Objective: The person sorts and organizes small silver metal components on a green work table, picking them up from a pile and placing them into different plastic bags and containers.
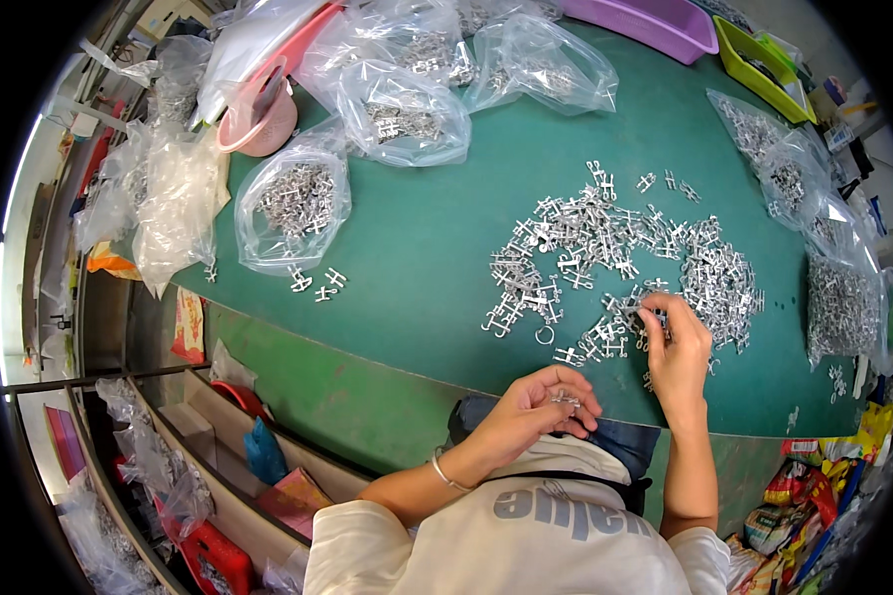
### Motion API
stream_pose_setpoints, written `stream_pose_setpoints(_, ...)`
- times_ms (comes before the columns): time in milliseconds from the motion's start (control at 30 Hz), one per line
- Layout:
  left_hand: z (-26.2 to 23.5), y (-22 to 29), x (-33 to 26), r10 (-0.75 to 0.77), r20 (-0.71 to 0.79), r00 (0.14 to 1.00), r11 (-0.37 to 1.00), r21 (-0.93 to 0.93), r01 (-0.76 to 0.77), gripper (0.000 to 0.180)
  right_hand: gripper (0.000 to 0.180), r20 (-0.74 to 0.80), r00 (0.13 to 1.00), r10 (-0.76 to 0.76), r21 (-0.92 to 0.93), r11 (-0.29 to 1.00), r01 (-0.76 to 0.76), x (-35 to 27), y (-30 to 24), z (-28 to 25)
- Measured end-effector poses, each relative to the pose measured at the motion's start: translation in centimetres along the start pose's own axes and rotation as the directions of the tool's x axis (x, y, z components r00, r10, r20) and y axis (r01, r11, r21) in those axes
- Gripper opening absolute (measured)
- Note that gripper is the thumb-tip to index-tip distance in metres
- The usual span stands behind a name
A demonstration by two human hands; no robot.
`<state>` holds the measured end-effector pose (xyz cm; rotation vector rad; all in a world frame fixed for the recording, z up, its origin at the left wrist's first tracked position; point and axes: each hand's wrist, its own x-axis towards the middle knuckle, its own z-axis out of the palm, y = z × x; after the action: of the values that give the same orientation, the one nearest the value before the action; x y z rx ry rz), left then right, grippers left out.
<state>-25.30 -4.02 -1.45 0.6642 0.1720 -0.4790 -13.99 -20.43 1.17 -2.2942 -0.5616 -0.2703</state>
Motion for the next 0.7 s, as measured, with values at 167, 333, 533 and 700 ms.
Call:
stream_pose_setpoints(167,1.9,0.7,0.5,-0.006,-0.102,0.995,0.991,-0.13,-0.007,0.026,0.01,-0.03,0.934,-0.355,0.092,0.93,0.356,-2.2,-1.5,-0.6)
stream_pose_setpoints(333,0.5,-0.5,0.6,0.036,-0.125,0.992,0.956,-0.285,-0.071,0.027,0.014,0.148,0.937,-0.315,0.247,0.93,0.274,-3.2,-1.8,-1.5)
stream_pose_setpoints(533,0.3,-0.5,0.2,-0.051,-0.129,0.99,0.985,-0.169,0.028,0.023,0.019,0.251,0.968,-0.003,-0.179,0.983,0.05,-3.2,-0.6,-1.3)
stream_pose_setpoints(700,0.7,-0.3,0.0,-0.06,-0.112,0.992,0.994,-0.099,0.048,0.028,0.013,0.137,0.989,0.058,0.07,0.995,-0.068,-3.7,-0.2,-1.2)
